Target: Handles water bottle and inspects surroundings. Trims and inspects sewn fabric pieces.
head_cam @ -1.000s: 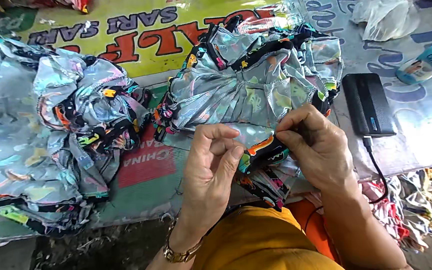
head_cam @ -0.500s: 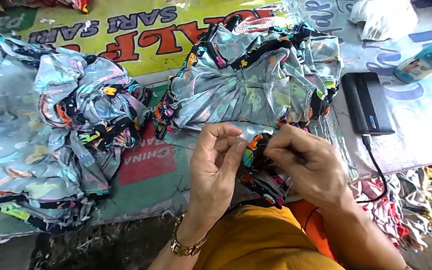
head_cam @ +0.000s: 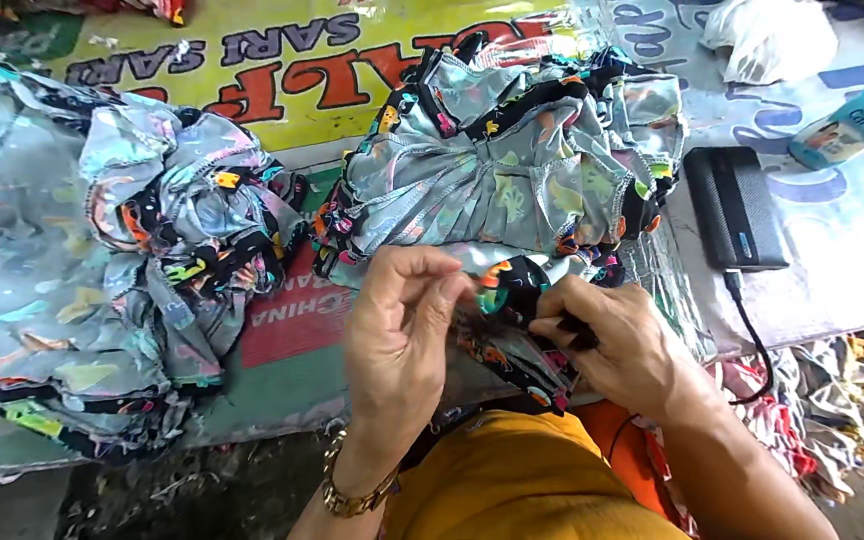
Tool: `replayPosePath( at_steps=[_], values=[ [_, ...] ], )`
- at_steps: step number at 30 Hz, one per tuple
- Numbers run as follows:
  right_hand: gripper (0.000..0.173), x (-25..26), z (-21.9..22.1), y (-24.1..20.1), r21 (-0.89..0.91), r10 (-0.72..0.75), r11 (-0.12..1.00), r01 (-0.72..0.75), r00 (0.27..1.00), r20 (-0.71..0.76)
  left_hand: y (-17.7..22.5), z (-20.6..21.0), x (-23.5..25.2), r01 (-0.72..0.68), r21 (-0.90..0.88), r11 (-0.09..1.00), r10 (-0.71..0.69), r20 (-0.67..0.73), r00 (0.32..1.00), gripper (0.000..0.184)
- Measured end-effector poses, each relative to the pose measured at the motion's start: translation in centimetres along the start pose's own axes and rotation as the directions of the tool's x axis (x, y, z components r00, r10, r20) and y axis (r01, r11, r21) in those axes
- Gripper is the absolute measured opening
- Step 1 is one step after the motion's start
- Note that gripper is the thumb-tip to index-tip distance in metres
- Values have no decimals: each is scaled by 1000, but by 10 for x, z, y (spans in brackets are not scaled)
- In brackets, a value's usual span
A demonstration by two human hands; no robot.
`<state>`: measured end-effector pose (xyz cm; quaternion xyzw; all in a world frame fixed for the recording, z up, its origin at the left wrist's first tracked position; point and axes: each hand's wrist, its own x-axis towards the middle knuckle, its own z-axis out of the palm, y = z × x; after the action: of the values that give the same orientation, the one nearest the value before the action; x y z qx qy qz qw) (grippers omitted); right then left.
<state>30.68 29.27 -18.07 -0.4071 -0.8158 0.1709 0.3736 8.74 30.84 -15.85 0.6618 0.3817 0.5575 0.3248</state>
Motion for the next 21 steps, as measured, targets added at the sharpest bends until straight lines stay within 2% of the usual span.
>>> replayPosePath(
  at_steps=[3,6,8,10,12,13,16,19,21],
  values=[
    [17,-3,-2,2,24,2,1000,-2,1000,28,4,-21,8,-73,42,996,73,-15,997,12],
    [18,4,-20,0,17,-89,996,87,981,172,9,-42,12,-76,144,987,77,3,997,13],
    [12,21,-42,-6,-24,-185,980,196,953,241,12,-52,18,-99,376,922,45,150,988,18],
    [10,47,-71,-12,-66,-234,965,254,946,224,17,-54,30,-208,602,771,17,306,952,25],
    [17,83,-104,-13,-164,-236,951,263,957,167,27,-45,47,-330,656,679,53,404,913,28],
    [20,102,-116,-9,-237,-199,946,222,973,117,31,-37,57,-379,654,655,87,433,897,28],
    [25,154,-125,25,-339,49,939,-59,998,-38,27,-7,89,-492,593,638,184,503,845,23],
    [24,172,-96,76,-451,253,870,-200,966,59,-18,26,121,-520,535,666,207,538,817,23],
    [24,163,-64,105,-515,382,819,-254,910,159,-59,42,127,-489,545,681,75,613,787,38]
  ],
)
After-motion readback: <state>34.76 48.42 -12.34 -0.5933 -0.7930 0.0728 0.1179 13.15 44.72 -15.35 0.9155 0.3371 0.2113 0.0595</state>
